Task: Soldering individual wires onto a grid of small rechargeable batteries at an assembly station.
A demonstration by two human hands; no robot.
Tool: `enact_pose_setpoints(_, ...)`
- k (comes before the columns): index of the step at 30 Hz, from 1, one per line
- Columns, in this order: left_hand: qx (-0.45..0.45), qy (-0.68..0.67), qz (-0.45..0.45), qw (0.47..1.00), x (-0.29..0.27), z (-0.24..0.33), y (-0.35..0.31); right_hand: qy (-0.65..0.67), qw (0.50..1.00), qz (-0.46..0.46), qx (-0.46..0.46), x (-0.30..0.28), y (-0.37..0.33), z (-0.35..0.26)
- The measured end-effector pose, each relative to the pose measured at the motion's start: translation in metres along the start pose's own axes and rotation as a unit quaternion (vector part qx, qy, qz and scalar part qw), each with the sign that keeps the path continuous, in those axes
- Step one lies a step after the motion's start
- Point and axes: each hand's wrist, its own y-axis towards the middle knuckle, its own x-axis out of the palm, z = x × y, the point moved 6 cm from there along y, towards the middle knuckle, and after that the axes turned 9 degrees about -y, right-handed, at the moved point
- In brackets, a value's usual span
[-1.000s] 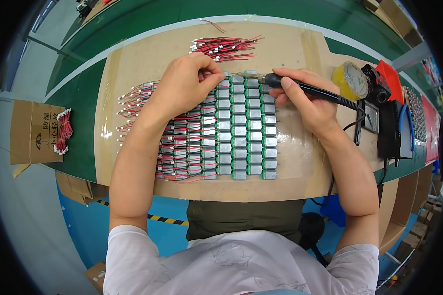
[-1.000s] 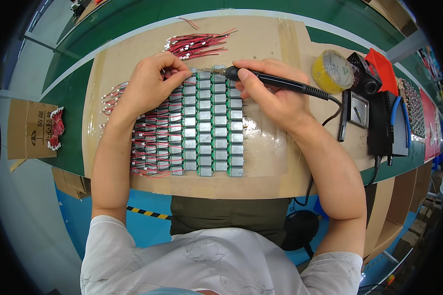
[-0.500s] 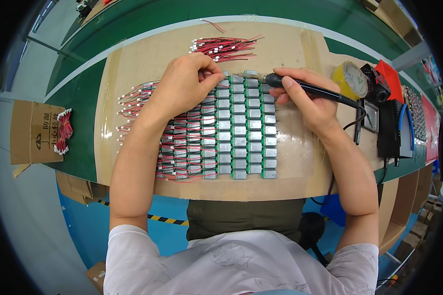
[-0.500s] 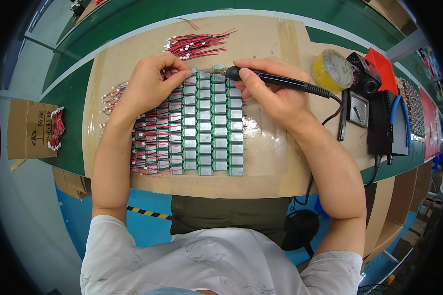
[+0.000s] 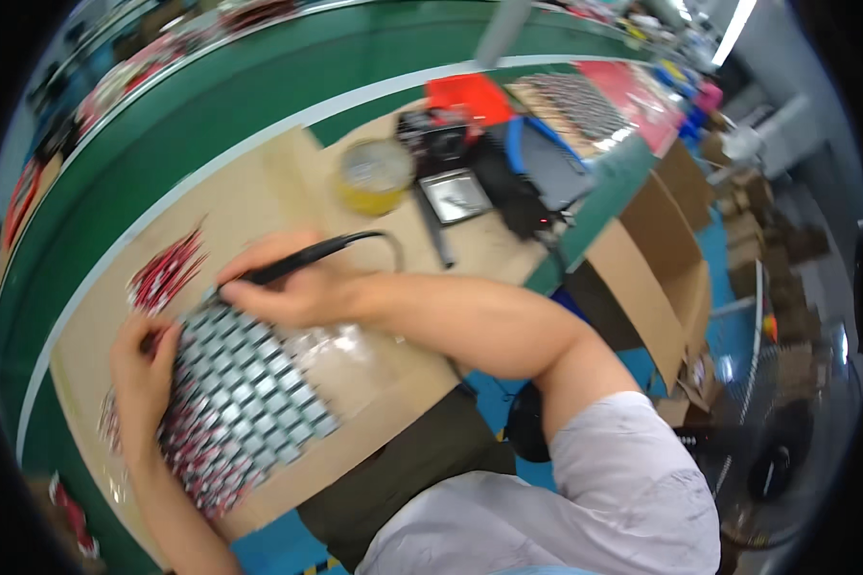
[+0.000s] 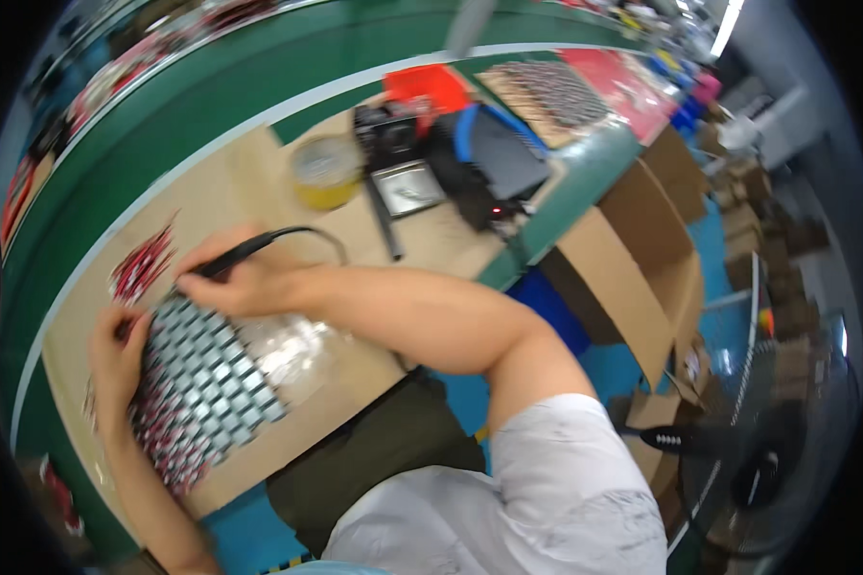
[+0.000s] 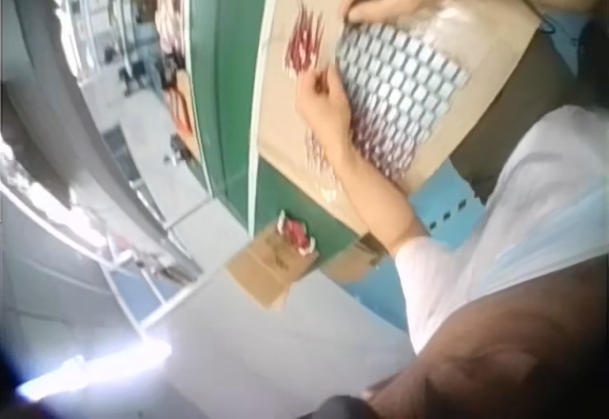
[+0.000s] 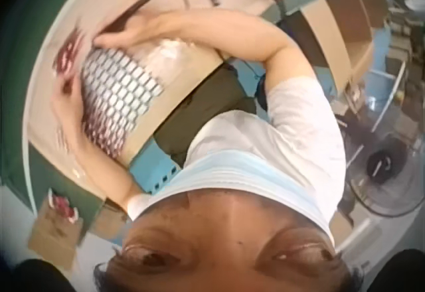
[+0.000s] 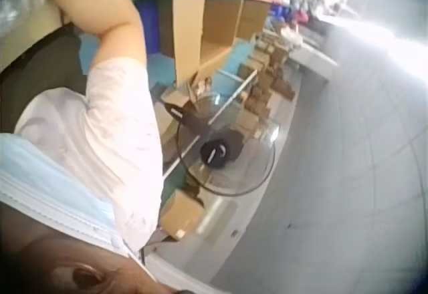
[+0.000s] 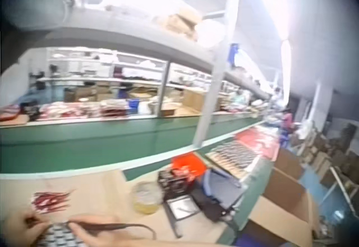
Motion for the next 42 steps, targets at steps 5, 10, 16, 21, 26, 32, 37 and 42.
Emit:
enact_pose_setpoints(5, 0.005, -0.05, -0.009, 0.999, 0.012, 0.0, 0.008, 0.018, 0.999, 0.047, -0.008, -0.013, -0.002, -0.003)
enact_pose_setpoints(10, -0.019, -0.035, -0.028, 0.999, 0.01, -0.006, 0.01, 0.034, 0.998, 0.05, -0.008, -0.011, 0.0, -0.003)
enact_pose_setpoints(16, -0.034, -0.021, -0.043, 0.998, 0.004, -0.018, 0.009, 0.041, 0.998, 0.055, -0.003, -0.008, 0.003, -0.002)
enact_pose_setpoints(21, -0.018, -0.028, -0.041, 0.999, 0.004, -0.018, 0.011, 0.022, 0.998, 0.061, -0.009, -0.009, 0.005, -0.003)
enact_pose_setpoints(26, -0.016, -0.037, -0.037, 0.998, 0.005, -0.016, 0.011, 0.031, 0.997, 0.069, -0.031, -0.01, 0.003, -0.006)
enact_pose_setpoints(32, -0.032, -0.059, -0.028, 0.997, 0.01, -0.004, 0.012, 0.024, 0.996, 0.081, -0.04, -0.015, 0.001, -0.003)
enact_pose_setpoints(37, -0.032, -0.046, -0.068, 0.996, 0.007, 0.005, 0.01, 0.032, 0.996, 0.073, -0.033, -0.016, 0.005, -0.01)
enact_pose_setpoints(42, 0.002, -0.005, -0.047, 0.999, -0.005, 0.005, -0.006, 0.032, 0.999, 0.018, 0.004, 0.005, 0.003, 0.0)
